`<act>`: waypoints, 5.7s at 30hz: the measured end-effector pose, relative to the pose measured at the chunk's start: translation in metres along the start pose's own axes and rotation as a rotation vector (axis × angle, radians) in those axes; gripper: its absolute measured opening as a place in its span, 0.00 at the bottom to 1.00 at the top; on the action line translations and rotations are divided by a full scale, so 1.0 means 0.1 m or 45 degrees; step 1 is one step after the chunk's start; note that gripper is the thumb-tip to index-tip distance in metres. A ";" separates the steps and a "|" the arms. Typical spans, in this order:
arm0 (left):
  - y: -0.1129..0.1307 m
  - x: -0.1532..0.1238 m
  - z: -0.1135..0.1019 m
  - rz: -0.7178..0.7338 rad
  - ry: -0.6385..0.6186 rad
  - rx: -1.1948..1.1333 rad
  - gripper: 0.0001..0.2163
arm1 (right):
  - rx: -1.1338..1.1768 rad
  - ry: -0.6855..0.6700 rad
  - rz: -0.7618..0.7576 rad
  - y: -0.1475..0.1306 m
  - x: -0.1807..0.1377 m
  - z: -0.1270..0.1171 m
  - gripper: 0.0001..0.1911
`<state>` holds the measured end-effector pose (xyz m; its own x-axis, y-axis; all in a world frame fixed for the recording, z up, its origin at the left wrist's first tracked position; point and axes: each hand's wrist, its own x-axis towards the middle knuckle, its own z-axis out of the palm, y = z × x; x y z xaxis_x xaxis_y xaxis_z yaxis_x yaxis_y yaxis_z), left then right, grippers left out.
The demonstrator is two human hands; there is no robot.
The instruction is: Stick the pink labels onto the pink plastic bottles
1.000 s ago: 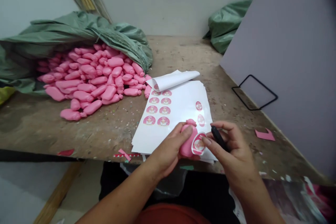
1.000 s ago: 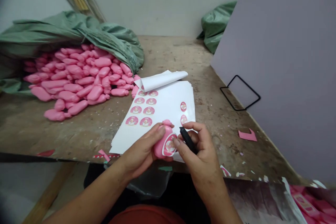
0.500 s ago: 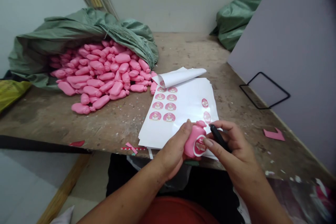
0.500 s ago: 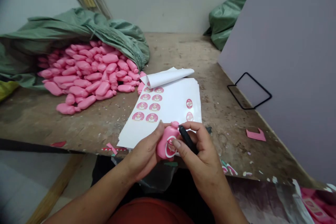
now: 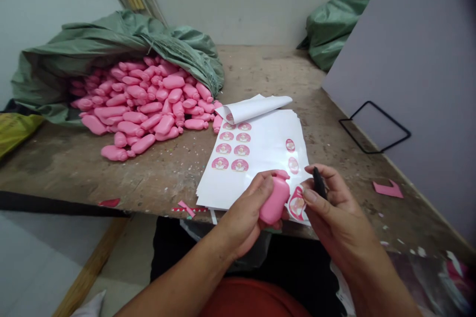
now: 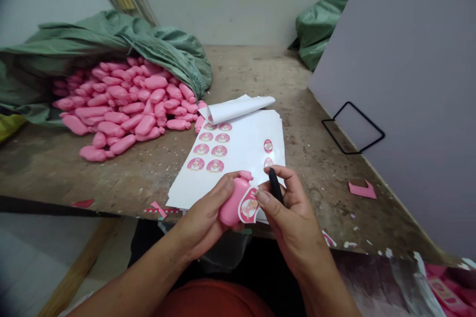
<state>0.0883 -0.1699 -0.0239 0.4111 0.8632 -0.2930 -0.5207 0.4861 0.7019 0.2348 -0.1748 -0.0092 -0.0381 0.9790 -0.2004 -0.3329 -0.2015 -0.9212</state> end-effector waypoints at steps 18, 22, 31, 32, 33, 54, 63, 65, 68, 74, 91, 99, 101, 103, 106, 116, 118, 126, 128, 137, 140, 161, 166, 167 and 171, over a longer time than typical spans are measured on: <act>-0.06 -0.03 0.03 0.073 0.042 -0.098 0.16 | -0.470 -0.004 -0.171 0.01 -0.07 0.12 0.13; -0.05 -0.03 0.05 0.093 0.045 -0.054 0.16 | -0.459 -0.048 -0.165 0.02 -0.05 0.10 0.14; -0.06 -0.04 0.01 0.053 0.045 0.087 0.18 | -0.516 -0.048 -0.212 0.06 -0.02 0.06 0.13; -0.05 -0.04 0.01 0.049 0.045 0.100 0.18 | -0.546 -0.039 -0.225 0.07 -0.02 0.06 0.13; -0.05 -0.04 0.01 0.045 0.047 0.110 0.18 | -0.581 -0.032 -0.239 0.07 -0.02 0.05 0.13; -0.04 -0.05 0.02 0.041 0.060 0.178 0.18 | -0.735 0.009 -0.294 0.12 0.01 0.06 0.13; -0.01 -0.04 0.02 0.025 0.038 0.173 0.16 | -1.373 0.139 -0.566 0.13 0.00 0.04 0.12; -0.01 -0.04 0.00 -0.005 0.056 0.096 0.16 | -1.530 0.206 -0.614 0.09 -0.01 -0.01 0.11; 0.01 -0.03 -0.01 -0.074 0.053 -0.057 0.14 | -1.370 0.229 -0.536 0.05 -0.07 -0.08 0.07; 0.02 0.01 0.02 -0.113 0.077 -0.332 0.14 | -1.225 -0.159 -0.704 0.07 -0.17 -0.10 0.11; -0.04 -0.01 0.06 0.004 0.031 -0.417 0.11 | -1.289 -0.120 -0.808 0.18 -0.18 -0.05 0.10; -0.07 0.00 0.08 0.071 0.041 -0.335 0.12 | -0.847 0.096 -0.410 0.19 -0.21 0.04 0.04; -0.09 0.00 0.09 0.095 0.041 -0.344 0.13 | -0.836 0.094 -0.408 0.21 -0.22 0.04 0.04; -0.10 0.01 0.10 0.113 0.056 -0.367 0.13 | -0.860 0.084 -0.430 0.21 -0.23 0.03 0.06; -0.10 0.02 0.10 0.090 0.077 -0.404 0.12 | -0.989 0.017 -0.595 0.22 -0.23 0.02 0.09; -0.06 0.04 0.18 -0.040 0.142 -0.675 0.11 | -1.386 -0.161 -0.963 0.27 -0.15 -0.11 0.12; -0.05 0.05 0.18 -0.044 0.122 -0.715 0.11 | -1.405 -0.164 -0.945 0.25 -0.16 -0.11 0.12; -0.04 0.07 0.12 -0.062 0.085 -0.644 0.08 | -1.461 -0.250 -0.992 0.25 -0.13 -0.17 0.15; -0.03 0.07 0.12 -0.059 0.098 -0.664 0.08 | -1.468 -0.263 -0.993 0.25 -0.12 -0.18 0.14; -0.06 0.08 0.14 -0.076 0.114 -0.708 0.10 | -1.458 -0.236 -0.969 0.24 -0.15 -0.18 0.15; -0.09 0.08 0.14 -0.085 0.112 -0.711 0.11 | -1.444 -0.247 -0.990 0.24 -0.15 -0.18 0.15; -0.13 0.12 0.22 -0.216 0.277 -0.794 0.15 | -1.645 -0.319 -1.111 0.23 -0.22 -0.14 0.21; -0.06 0.08 0.14 -0.148 0.207 -0.584 0.17 | -1.301 -0.426 -0.884 0.19 -0.34 -0.22 0.19; -0.04 0.07 0.12 -0.121 0.171 -0.548 0.16 | -1.195 -0.315 -0.826 0.18 -0.35 -0.25 0.17; 0.00 -0.01 0.07 -0.080 0.018 -0.347 0.18 | -1.010 0.242 -0.655 0.18 -0.26 -0.32 0.09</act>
<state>0.0929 -0.1719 -0.0191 0.4394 0.8312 -0.3406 -0.6774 0.5556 0.4821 0.2602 -0.2054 -0.0317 0.1108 0.9460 0.3046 0.4703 0.2201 -0.8546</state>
